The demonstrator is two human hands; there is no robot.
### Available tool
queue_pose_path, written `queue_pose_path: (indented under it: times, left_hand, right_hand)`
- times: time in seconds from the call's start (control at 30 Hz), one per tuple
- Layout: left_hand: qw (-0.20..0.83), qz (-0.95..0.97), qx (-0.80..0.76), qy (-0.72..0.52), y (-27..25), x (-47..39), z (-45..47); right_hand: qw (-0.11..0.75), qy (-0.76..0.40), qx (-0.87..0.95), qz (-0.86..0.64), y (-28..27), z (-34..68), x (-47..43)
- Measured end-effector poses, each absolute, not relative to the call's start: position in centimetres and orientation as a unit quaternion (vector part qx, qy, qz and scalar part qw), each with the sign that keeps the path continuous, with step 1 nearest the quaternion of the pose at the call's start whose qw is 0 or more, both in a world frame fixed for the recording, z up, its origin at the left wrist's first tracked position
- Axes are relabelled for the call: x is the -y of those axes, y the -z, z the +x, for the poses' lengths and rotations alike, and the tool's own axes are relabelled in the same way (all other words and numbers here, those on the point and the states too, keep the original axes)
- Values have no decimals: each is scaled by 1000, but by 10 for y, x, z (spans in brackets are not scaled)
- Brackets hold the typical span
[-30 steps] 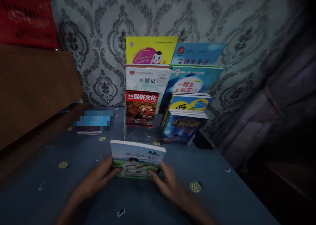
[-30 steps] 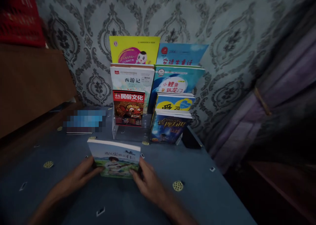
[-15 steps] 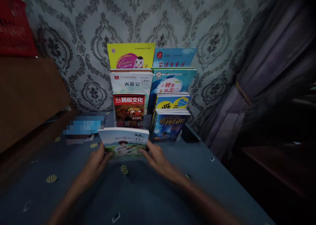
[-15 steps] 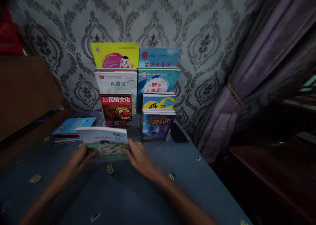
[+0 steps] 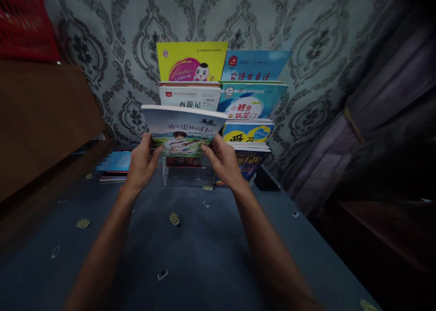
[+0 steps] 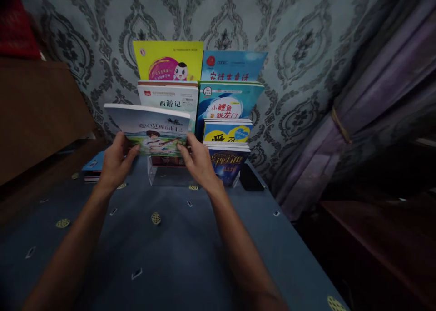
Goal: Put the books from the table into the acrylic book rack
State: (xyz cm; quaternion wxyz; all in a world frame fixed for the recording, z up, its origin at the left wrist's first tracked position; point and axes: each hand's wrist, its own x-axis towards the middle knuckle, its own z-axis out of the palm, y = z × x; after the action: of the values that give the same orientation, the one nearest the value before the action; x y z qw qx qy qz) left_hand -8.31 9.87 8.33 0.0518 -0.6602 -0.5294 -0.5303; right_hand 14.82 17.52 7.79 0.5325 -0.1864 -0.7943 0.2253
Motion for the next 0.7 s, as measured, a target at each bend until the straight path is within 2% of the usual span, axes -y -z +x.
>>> queue_pose_path:
  times: [0.2,0.43,0.7]
  left_hand:
    - [18,-666,524,531,-88,-95,-90]
    - [81,-634,502,583,-94,-99,-73]
    - [98,-627,493,595,-92,-111,-65]
  right_hand:
    - [505,-207,813,-201,-85,158,-174]
    - [550,-155,784,-240,-84,153,-172]
    - [550,-158,773,-273,-74,151,-183]
